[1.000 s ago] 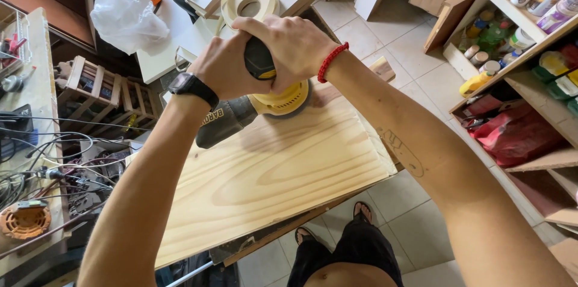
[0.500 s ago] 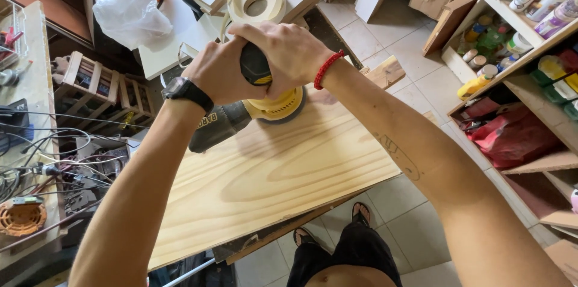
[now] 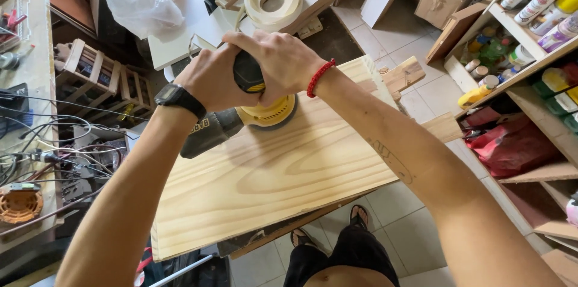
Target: Using an orbital power sander to smooth the surface of a wooden box on a workbench.
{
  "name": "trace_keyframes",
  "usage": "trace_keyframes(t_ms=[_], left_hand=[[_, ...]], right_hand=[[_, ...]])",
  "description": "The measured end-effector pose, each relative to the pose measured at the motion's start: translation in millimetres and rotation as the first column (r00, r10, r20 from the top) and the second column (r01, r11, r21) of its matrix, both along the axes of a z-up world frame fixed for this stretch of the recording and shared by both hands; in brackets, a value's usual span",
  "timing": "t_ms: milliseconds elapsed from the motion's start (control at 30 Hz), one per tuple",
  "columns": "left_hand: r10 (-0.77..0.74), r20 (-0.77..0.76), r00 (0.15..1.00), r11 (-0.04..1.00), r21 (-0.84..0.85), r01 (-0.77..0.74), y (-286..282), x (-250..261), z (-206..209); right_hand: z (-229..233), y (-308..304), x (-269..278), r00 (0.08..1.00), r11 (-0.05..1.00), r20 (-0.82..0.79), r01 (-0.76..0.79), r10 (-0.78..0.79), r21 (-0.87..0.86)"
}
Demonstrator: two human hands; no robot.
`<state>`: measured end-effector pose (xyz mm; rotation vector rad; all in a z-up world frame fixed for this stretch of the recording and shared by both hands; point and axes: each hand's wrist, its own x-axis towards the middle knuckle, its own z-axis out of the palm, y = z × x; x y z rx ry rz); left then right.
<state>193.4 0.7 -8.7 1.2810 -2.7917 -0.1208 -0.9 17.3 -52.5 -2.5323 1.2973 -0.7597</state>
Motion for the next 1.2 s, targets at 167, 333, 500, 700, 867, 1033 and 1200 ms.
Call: trace_keyframes(t_ms=[167, 333, 500, 700, 867, 1033, 1200], left_hand=[[0.015, 0.044, 0.999, 1.000, -0.021, -0.014, 6.1, 20.1, 8.1], [0.017, 0.030, 0.999, 1.000, -0.023, -0.016, 2.7, 23.3, 1.4], [-0.001, -0.010, 1.000, 1.000, -0.002, 0.001, 7.0, 15.5, 7.7], [-0.018, -0.012, 1.000, 1.000, -0.017, 0.018, -2.1, 7.1, -1.9], [-0.031, -0.014, 0.999, 0.999, -0.030, 0.031, 1.9, -0.3, 2.3], [-0.041, 0.010, 0.999, 0.998, -0.055, 0.042, 1.3, -7.8, 2.5], [-0.067, -0.058, 0.996, 0.998, -0.023, 0.066, 0.8, -20.1, -3.0]], right_hand=[[-2.3, -1.7, 17.0, 1.000, 1.000, 0.004, -0.020, 0.020, -0.001], [3.5, 0.4, 22.6, 1.000, 1.000, -0.013, -0.007, 0.007, 0.014], [9.1, 3.1, 16.0, 0.999, 1.000, -0.045, 0.016, -0.016, -0.003], [6.2, 4.5, 4.3, 1.000, 1.000, -0.020, 0.012, -0.012, 0.006], [5.1, 5.4, -3.0, 1.000, 1.000, -0.017, 0.025, -0.025, -0.015], [3.0, 5.9, -12.1, 0.999, 0.999, -0.026, 0.046, -0.046, -0.014], [0.2, 6.7, -19.3, 0.998, 0.998, -0.019, 0.055, -0.055, -0.025]])
